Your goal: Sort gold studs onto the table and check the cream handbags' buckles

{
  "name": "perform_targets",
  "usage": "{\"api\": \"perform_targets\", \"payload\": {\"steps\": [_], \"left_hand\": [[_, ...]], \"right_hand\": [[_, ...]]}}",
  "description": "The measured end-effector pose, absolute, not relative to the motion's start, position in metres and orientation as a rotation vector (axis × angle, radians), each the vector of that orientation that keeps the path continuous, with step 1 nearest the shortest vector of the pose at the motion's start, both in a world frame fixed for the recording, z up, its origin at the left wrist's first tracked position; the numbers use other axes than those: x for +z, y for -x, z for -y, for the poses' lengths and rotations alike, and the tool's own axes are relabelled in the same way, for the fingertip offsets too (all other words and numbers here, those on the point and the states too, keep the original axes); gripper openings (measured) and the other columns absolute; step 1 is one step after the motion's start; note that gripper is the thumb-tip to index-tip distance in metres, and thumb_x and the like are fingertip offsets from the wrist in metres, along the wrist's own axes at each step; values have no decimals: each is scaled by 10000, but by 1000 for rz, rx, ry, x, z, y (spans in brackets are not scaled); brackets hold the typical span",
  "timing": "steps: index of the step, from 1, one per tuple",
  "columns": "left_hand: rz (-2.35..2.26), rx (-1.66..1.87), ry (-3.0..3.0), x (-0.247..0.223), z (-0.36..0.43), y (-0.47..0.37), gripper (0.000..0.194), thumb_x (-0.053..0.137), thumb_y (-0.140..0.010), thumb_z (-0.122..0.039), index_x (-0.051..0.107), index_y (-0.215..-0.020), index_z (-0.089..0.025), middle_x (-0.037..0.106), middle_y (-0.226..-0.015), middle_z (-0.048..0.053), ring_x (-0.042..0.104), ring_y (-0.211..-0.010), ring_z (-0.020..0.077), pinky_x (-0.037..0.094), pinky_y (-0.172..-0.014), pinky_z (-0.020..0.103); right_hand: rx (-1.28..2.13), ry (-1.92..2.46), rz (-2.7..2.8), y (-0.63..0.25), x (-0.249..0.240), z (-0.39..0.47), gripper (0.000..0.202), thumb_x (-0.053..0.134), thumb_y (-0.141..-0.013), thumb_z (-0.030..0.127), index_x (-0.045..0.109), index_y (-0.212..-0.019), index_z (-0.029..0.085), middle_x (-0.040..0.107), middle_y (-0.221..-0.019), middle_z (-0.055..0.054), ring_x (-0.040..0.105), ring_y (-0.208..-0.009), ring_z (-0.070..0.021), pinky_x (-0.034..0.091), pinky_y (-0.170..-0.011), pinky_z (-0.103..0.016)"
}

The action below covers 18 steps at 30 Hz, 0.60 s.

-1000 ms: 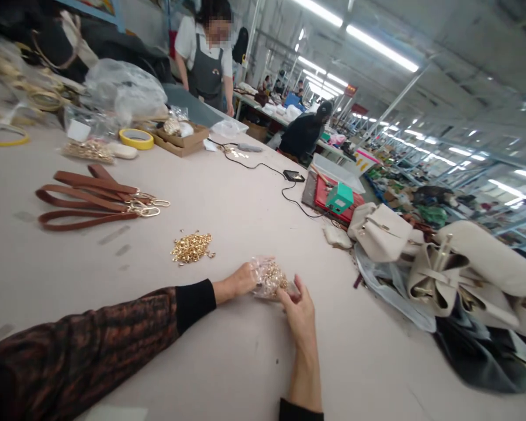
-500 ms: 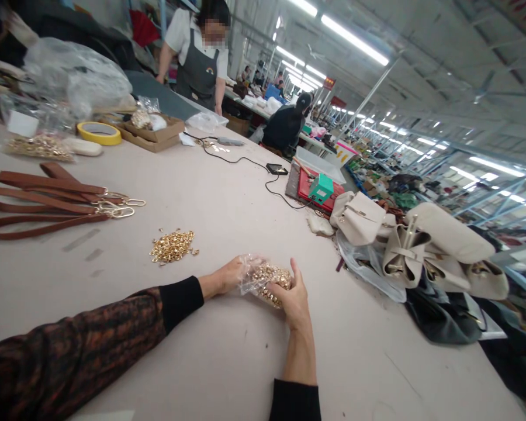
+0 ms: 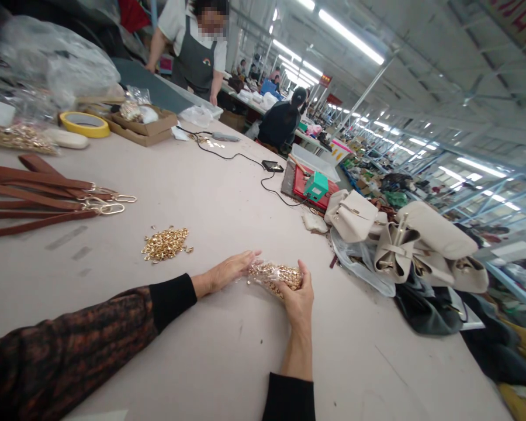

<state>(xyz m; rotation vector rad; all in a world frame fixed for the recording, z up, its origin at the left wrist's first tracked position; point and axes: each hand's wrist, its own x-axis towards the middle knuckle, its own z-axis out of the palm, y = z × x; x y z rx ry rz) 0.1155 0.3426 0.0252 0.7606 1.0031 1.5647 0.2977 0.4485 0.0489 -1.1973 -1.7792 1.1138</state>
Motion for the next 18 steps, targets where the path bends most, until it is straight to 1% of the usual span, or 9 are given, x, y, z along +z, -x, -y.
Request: {"api": "perform_targets", "payload": {"steps": [3, 6, 10, 13, 18], "left_hand": [[-1019, 1571, -801, 23, -344, -115, 721, 541, -852, -652, 509, -1367, -149, 605, -1321, 141, 531, -1253, 293, 414, -1064, 403], [-1024, 1575, -855, 21, -346, -116, 653, 514, -875, -635, 557, -1318, -158, 614, -1313, 120, 544, -1238, 279, 425, -1056, 394], [-1039, 1566, -933, 24, -346, -116, 558, 492, -903, -597, 608, -1253, -178, 637, -1283, 79, 540, -1233, 258, 420, -1063, 376], [-1084, 1538, -983, 28, -343, -115, 546, 475, -909, -599, 611, -1242, -188, 617, -1311, 63, 513, -1259, 251, 387, -1093, 366], [-1173, 1505, -1061, 33, -339, -112, 622, 518, -882, -605, 547, -1305, -150, 535, -1404, 94, 434, -1331, 270, 273, -1166, 375]], "right_hand": [[1084, 1182, 1801, -299, 49, -449, 933, 808, -555, 343, 444, -1399, 186, 621, -1129, -76, 604, -903, -213, 494, -852, -343], [1082, 1184, 1787, -301, 50, -450, 934, 820, -551, 354, 451, -1393, 187, 614, -1135, -78, 596, -942, -225, 486, -874, -353], [1065, 1188, 1775, -305, 52, -449, 925, 821, -575, 368, 441, -1401, 199, 631, -1104, -75, 607, -917, -227, 496, -850, -356], [974, 1203, 1835, -305, 54, -447, 911, 818, -578, 390, 457, -1394, 207, 617, -1150, -82, 604, -942, -233, 476, -896, -379], [887, 1208, 1853, -304, 55, -446, 919, 813, -557, 454, 491, -1374, 182, 605, -1208, -100, 581, -1042, -265, 434, -971, -414]]}}
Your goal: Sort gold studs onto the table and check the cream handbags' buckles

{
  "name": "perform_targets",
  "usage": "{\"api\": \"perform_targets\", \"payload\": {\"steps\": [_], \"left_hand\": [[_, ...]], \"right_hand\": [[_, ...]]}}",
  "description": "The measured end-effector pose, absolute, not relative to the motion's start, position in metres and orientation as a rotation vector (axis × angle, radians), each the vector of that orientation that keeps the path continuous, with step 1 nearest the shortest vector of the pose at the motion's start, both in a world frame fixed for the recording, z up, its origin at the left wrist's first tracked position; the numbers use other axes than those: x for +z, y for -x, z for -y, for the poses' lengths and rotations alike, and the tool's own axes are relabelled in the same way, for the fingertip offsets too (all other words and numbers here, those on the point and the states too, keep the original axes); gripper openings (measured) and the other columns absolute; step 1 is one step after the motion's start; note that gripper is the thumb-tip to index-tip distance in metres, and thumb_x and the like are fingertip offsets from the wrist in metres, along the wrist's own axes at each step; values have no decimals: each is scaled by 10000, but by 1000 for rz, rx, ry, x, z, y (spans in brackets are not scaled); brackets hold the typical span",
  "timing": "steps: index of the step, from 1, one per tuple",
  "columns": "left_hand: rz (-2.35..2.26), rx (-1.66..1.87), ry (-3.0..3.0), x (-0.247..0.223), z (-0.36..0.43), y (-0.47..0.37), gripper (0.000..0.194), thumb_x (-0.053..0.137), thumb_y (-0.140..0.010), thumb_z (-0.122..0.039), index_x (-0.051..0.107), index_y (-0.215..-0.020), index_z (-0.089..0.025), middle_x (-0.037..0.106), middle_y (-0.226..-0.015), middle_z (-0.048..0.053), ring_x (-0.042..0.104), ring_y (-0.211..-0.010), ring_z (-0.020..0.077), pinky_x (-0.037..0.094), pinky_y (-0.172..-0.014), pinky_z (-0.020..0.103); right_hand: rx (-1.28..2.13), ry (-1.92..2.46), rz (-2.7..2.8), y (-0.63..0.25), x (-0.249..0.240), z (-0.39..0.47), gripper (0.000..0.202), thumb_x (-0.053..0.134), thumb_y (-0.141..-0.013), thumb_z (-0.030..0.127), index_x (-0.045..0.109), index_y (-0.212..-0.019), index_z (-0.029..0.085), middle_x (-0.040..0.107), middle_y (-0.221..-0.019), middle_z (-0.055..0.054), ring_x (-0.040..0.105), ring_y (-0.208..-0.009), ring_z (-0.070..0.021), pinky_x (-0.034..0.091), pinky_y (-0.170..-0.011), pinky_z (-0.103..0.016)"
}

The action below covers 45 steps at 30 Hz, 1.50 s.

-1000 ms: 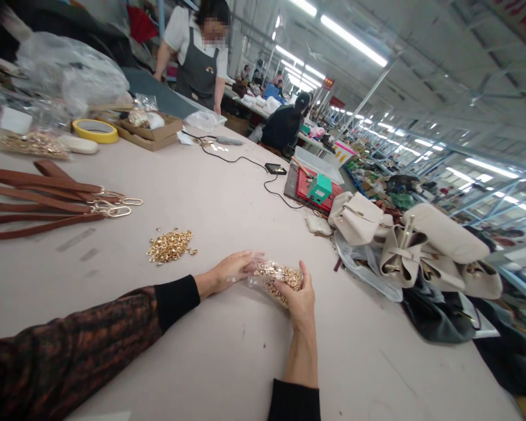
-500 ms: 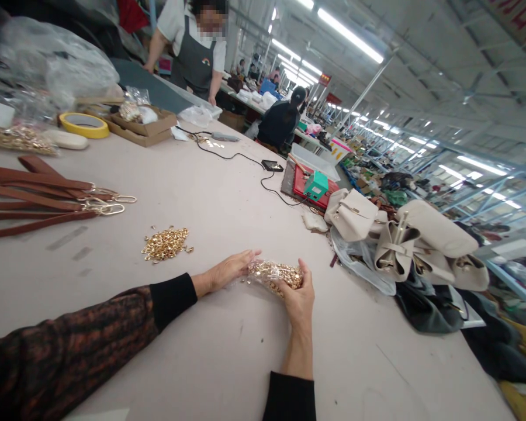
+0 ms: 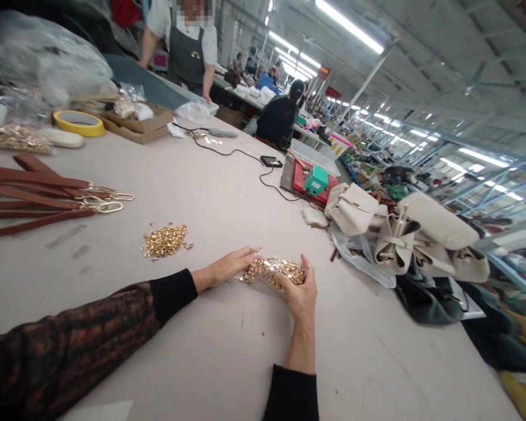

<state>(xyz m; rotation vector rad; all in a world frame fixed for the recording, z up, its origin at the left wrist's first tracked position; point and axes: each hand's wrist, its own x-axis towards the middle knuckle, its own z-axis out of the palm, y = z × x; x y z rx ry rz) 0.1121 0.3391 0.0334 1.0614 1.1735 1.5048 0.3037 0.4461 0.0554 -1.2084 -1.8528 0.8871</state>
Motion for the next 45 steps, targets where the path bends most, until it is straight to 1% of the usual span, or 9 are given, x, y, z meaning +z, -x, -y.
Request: {"api": "perform_targets", "payload": {"steps": [3, 8, 14, 19, 26, 35, 39, 41, 45], "left_hand": [[-1202, 1490, -1095, 37, -337, -112, 600, 512, -896, -577, 529, -1320, -153, 540, -1398, 93, 440, -1327, 274, 271, -1169, 399], [-1252, 1472, -1118, 39, -336, -113, 575, 500, -902, -570, 546, -1316, -173, 529, -1416, 76, 379, -1376, 279, 229, -1191, 420], [-1295, 1441, -1123, 36, -336, -111, 691, 491, -884, -614, 479, -1391, -146, 424, -1498, 91, 338, -1407, 254, 178, -1210, 363], [-1295, 1441, -1126, 34, -338, -112, 711, 486, -883, -620, 466, -1404, -135, 402, -1509, 91, 327, -1413, 251, 175, -1212, 363], [-1260, 1464, -1134, 33, -338, -113, 646, 497, -893, -589, 514, -1363, -147, 473, -1464, 81, 374, -1385, 263, 201, -1206, 381], [-1217, 1482, -1124, 43, -336, -113, 580, 493, -896, -584, 577, -1288, -165, 575, -1372, 67, 479, -1306, 249, 304, -1162, 366], [-1158, 1502, -1090, 47, -336, -113, 610, 514, -874, -613, 590, -1262, -147, 559, -1386, 92, 467, -1311, 283, 263, -1177, 415], [-1216, 1500, -1059, 44, -339, -111, 599, 528, -865, -620, 609, -1240, -160, 558, -1390, 80, 457, -1320, 273, 239, -1186, 390], [-1184, 1506, -1062, 39, -340, -111, 587, 530, -861, -622, 624, -1223, -168, 598, -1345, 74, 491, -1289, 279, 277, -1169, 397]], "right_hand": [[949, 1191, 1775, -302, 57, -445, 903, 804, -574, 448, 493, -1371, 158, 609, -1212, -117, 591, -1029, -260, 457, -944, -402], [1096, 1194, 1631, -300, 56, -444, 923, 823, -568, 445, 484, -1375, 151, 673, -1019, -78, 628, -854, -214, 523, -798, -357], [1113, 1180, 1586, -303, 44, -453, 882, 828, -569, 437, 513, -1352, 182, 668, -1041, -69, 629, -856, -206, 526, -808, -366], [981, 1139, 1578, -307, 43, -453, 840, 823, -586, 429, 536, -1333, 171, 659, -1035, -71, 614, -861, -198, 514, -830, -365], [848, 1066, 1594, -306, 47, -449, 769, 824, -602, 419, 577, -1283, 160, 645, -1011, -62, 591, -811, -172, 505, -796, -340], [1044, 1065, 1431, -302, 52, -447, 835, 841, -565, 358, 537, -1313, 148, 630, -903, -23, 573, -743, -143, 509, -728, -294], [1079, 1046, 1436, -300, 54, -446, 802, 827, -564, 334, 541, -1287, 141, 623, -895, -12, 567, -756, -137, 510, -732, -280], [1074, 1047, 1441, -299, 51, -450, 769, 810, -588, 341, 544, -1281, 139, 630, -903, -17, 583, -766, -140, 520, -740, -289], [1134, 1045, 1385, -299, 49, -449, 799, 820, -585, 335, 523, -1302, 146, 633, -890, -9, 599, -757, -136, 531, -740, -294]]}}
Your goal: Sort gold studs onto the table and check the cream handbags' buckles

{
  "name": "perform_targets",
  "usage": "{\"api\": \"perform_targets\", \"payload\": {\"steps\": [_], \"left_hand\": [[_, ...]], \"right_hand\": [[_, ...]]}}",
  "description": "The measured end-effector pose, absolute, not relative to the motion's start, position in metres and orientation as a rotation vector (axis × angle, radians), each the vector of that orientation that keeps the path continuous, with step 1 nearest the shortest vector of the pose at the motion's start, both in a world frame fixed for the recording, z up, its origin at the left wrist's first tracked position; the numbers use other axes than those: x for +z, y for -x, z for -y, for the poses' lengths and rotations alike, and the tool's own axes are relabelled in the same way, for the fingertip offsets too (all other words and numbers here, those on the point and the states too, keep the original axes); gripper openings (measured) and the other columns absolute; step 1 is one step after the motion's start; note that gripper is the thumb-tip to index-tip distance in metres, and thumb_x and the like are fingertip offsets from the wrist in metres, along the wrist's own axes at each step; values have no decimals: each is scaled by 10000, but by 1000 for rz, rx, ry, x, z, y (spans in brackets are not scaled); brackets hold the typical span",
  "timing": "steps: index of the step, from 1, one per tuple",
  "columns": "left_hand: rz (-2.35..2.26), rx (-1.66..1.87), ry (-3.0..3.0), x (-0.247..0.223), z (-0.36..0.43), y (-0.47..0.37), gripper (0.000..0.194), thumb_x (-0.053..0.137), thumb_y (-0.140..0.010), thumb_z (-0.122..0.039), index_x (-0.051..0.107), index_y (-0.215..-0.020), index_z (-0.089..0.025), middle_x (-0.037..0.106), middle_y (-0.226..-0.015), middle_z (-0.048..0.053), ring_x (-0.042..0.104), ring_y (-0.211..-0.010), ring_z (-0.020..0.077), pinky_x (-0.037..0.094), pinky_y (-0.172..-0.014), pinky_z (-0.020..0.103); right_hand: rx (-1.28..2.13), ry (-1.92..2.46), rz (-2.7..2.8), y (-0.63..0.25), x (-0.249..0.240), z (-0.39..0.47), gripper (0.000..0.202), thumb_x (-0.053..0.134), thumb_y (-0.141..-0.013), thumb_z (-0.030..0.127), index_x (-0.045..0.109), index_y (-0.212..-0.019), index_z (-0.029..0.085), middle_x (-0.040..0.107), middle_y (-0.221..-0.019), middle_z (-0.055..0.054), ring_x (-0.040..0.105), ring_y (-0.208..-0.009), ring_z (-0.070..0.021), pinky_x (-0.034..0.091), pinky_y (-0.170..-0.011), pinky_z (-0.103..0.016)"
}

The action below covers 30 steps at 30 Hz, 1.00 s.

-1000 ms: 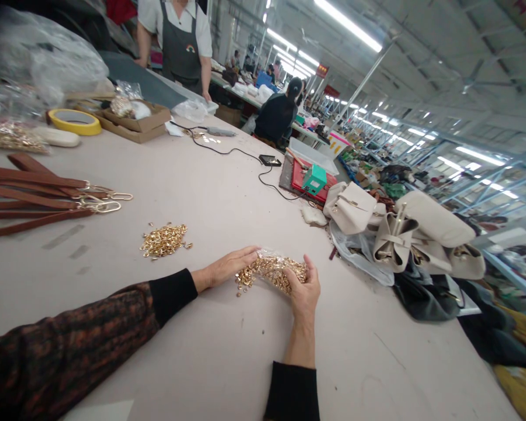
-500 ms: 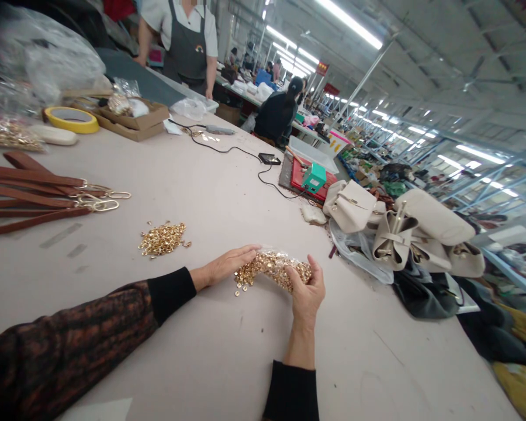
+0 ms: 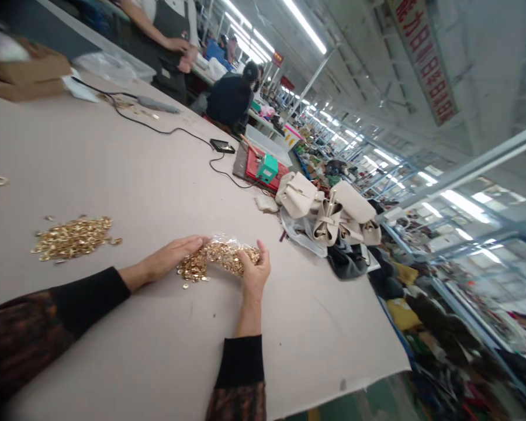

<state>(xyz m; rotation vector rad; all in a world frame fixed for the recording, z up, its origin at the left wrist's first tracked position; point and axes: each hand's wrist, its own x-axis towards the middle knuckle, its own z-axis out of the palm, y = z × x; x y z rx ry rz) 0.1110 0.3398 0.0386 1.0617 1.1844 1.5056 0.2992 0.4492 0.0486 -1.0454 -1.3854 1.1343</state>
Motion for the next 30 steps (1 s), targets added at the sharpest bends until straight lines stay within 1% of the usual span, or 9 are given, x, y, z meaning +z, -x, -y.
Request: {"api": "perform_targets", "payload": {"steps": [3, 5, 11, 17, 20, 23, 26, 28, 30], "left_hand": [[-1172, 1508, -1096, 39, -336, -112, 593, 528, -862, -616, 616, -1231, -160, 648, -1274, 81, 556, -1216, 281, 363, -1118, 415], [-1192, 1496, -1121, 40, -335, -111, 565, 532, -867, -602, 621, -1223, -172, 657, -1260, 71, 571, -1196, 266, 379, -1106, 402], [-1148, 1511, -1185, 45, -335, -110, 575, 484, -897, -596, 623, -1222, -143, 632, -1295, 89, 542, -1235, 261, 352, -1129, 381], [-1102, 1532, -1228, 49, -335, -110, 531, 437, -933, -566, 615, -1252, -181, 604, -1341, 51, 513, -1272, 239, 311, -1163, 380], [-1104, 1523, -1243, 49, -335, -110, 543, 411, -944, -567, 605, -1272, -180, 593, -1354, 46, 502, -1287, 242, 298, -1172, 386], [-1129, 1530, -1250, 49, -335, -109, 583, 436, -927, -587, 572, -1312, -170, 538, -1410, 58, 451, -1334, 243, 250, -1194, 386], [-1147, 1537, -1259, 52, -334, -108, 621, 445, -928, -583, 519, -1358, -142, 493, -1444, 91, 426, -1354, 243, 235, -1200, 398], [-1141, 1547, -1251, 54, -333, -109, 627, 425, -937, -583, 501, -1372, -138, 507, -1429, 106, 438, -1345, 247, 246, -1194, 420], [-1120, 1558, -1230, 56, -333, -110, 632, 422, -935, -592, 490, -1382, -150, 526, -1411, 111, 454, -1333, 253, 258, -1188, 444]], "right_hand": [[1224, 1038, 1292, -298, 48, -448, 865, 834, -572, 334, 478, -1342, 165, 631, -903, -2, 612, -759, -132, 536, -740, -288], [1291, 1039, 1230, -297, 47, -450, 902, 836, -562, 341, 451, -1361, 175, 631, -898, 3, 620, -738, -132, 543, -722, -292], [1438, 1061, 1096, -292, 38, -457, 968, 859, -518, 339, 428, -1372, 191, 660, -879, -1, 646, -682, -141, 563, -678, -314], [1567, 1037, 995, -287, 31, -460, 936, 865, -527, 305, 426, -1346, 189, 686, -873, -9, 669, -700, -157, 577, -701, -332], [1621, 1011, 961, -285, 29, -460, 876, 855, -549, 284, 442, -1316, 197, 697, -883, -11, 669, -694, -156, 579, -698, -332], [1666, 976, 930, -283, 27, -461, 797, 841, -571, 266, 470, -1274, 212, 702, -880, 3, 676, -732, -159, 577, -730, -331], [1710, 932, 897, -282, 26, -462, 618, 815, -607, 280, 550, -1160, 201, 711, -893, 0, 685, -818, -168, 566, -809, -335], [1738, 907, 880, -280, 27, -462, 460, 786, -644, 320, 605, -1044, 181, 722, -912, -24, 687, -881, -181, 554, -863, -340], [1764, 893, 872, -277, 29, -460, 353, 753, -678, 359, 635, -954, 174, 733, -918, -49, 686, -932, -202, 548, -894, -358]]}}
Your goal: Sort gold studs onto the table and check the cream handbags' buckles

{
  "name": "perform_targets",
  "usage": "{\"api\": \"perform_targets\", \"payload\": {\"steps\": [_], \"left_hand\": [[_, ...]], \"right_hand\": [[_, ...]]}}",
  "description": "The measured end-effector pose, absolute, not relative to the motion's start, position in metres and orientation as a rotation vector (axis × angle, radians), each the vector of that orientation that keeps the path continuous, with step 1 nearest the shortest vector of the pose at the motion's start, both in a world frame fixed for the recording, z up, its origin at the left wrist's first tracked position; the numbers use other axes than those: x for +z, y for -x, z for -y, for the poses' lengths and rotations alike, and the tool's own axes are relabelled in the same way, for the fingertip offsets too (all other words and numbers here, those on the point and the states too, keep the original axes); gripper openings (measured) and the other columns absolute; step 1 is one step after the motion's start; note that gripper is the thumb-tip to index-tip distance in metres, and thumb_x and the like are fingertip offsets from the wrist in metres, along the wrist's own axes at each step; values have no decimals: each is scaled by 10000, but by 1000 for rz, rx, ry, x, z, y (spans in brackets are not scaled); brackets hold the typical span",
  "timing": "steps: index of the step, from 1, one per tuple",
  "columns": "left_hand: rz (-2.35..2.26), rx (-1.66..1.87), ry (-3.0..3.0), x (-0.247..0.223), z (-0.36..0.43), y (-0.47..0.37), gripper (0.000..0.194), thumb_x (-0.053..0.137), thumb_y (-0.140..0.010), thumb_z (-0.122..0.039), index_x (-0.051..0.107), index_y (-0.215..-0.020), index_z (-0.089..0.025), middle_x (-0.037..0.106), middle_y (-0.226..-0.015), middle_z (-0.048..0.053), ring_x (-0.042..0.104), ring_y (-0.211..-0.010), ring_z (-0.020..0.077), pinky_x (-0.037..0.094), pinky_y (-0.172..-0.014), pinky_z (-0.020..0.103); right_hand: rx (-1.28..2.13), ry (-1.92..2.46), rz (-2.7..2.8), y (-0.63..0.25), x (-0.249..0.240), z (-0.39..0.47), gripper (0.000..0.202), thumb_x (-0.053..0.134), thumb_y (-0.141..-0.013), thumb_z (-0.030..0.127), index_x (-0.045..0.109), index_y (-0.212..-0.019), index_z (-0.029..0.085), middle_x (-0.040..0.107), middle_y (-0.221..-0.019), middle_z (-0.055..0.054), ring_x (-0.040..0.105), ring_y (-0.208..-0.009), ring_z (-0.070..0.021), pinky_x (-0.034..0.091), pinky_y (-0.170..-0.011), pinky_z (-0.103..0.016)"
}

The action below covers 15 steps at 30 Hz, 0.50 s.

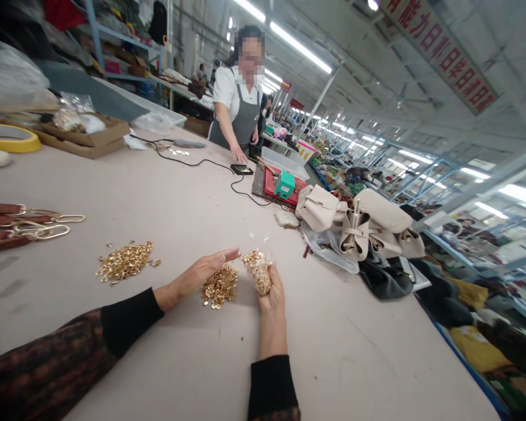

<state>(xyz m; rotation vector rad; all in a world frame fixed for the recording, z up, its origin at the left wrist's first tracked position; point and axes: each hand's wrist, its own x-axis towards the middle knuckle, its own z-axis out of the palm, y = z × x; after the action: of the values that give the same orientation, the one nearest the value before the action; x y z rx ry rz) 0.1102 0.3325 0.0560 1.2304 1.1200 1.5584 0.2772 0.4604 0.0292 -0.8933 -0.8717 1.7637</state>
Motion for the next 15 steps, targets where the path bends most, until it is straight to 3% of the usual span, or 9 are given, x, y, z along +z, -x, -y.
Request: {"api": "perform_targets", "payload": {"steps": [4, 9, 12, 15], "left_hand": [[-1042, 1573, -1200, 59, -334, -112, 611, 438, -938, -576, 487, -1386, -164, 500, -1434, 108, 439, -1345, 254, 262, -1188, 456], [-1099, 1541, -1313, 70, -330, -117, 590, 454, -941, -530, 466, -1401, -162, 450, -1479, 95, 382, -1382, 252, 240, -1196, 431], [-1276, 1477, -1443, 72, -325, -124, 718, 598, -874, -479, 357, -1465, -151, 374, -1527, 98, 326, -1409, 266, 212, -1203, 409], [-1379, 1442, -1467, 67, -322, -133, 853, 636, -853, -441, 187, -1523, -162, 377, -1524, 103, 368, -1383, 273, 253, -1188, 399]], "right_hand": [[1824, 883, 877, -271, 35, -455, 308, 696, -735, 426, 665, -922, 183, 739, -965, -72, 670, -1023, -237, 550, -909, -400], [1908, 872, 872, -263, 39, -446, 327, 691, -737, 470, 672, -918, 198, 736, -977, -53, 661, -1053, -219, 542, -927, -370], [1972, 845, 886, -255, 40, -435, 345, 697, -730, 497, 682, -899, 196, 737, -963, -56, 680, -994, -222, 541, -924, -376], [2076, 799, 914, -245, 40, -421, 399, 703, -731, 516, 696, -938, 175, 737, -976, -70, 687, -962, -232, 544, -912, -388]]}}
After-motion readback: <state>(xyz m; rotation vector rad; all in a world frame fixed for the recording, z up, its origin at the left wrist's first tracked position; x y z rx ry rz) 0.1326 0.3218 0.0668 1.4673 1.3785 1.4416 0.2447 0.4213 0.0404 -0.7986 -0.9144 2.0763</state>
